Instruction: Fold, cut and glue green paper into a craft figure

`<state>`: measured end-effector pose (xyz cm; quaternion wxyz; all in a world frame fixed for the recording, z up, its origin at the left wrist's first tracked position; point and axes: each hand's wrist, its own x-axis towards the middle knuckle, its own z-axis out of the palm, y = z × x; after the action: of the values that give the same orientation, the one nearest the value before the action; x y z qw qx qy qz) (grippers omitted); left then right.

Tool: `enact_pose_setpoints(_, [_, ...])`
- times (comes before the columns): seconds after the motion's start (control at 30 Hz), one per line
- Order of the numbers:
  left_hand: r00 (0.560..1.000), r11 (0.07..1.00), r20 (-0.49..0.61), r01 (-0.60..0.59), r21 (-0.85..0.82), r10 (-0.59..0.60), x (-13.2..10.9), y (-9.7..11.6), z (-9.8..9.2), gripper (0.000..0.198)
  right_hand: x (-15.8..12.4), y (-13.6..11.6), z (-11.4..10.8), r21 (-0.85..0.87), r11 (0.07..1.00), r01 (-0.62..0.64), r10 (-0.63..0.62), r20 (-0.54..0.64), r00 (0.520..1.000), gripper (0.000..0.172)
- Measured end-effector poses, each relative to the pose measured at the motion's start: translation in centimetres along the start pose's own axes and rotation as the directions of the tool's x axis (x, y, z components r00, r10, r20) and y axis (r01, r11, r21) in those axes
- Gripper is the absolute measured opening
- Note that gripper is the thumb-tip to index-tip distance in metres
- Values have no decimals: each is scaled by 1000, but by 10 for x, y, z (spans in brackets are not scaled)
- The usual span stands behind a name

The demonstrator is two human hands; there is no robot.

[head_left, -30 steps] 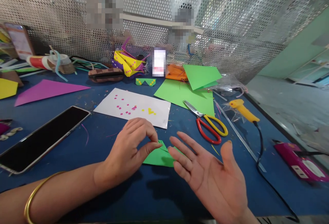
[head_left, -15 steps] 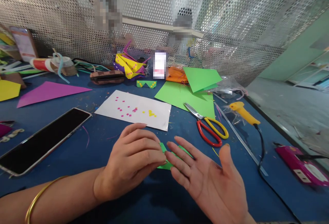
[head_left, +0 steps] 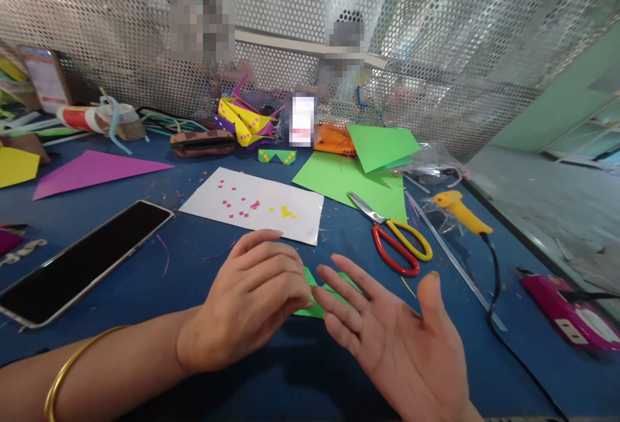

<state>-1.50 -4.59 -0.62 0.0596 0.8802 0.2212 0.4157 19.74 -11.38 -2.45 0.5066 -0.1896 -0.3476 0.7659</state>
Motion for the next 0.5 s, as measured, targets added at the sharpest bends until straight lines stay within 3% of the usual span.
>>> enact_pose_setpoints(0.17, [956, 952, -18, 291, -93, -294, 3, -7, -2, 16, 0, -5, 10, 306, 951, -38, 82, -133, 988, 87])
enact_pose_setpoints(0.27, [941, 927, 76, 338, -162, -329, 1, -4, 0, 17, 3, -3, 14, 348, 936, -50, 94, -110, 990, 87])
enact_pose_setpoints(0.33, [945, 926, 117, 324, -193, -306, 0, -1, 3, 17, 4, 0, 14, 319, 944, -85, 112, -69, 991, 86])
enact_pose_setpoints(0.4, [923, 908, 126, 381, -174, -363, 0, -1, 5, 24, 3, 3, 12, 240, 962, -132, 145, -37, 989, 84])
enact_pose_setpoints(0.5, [826, 822, 118, 562, -89, -551, 2, -7, 2, 23, -4, 2, 3, -30, 998, -51, 46, -155, 987, 68])
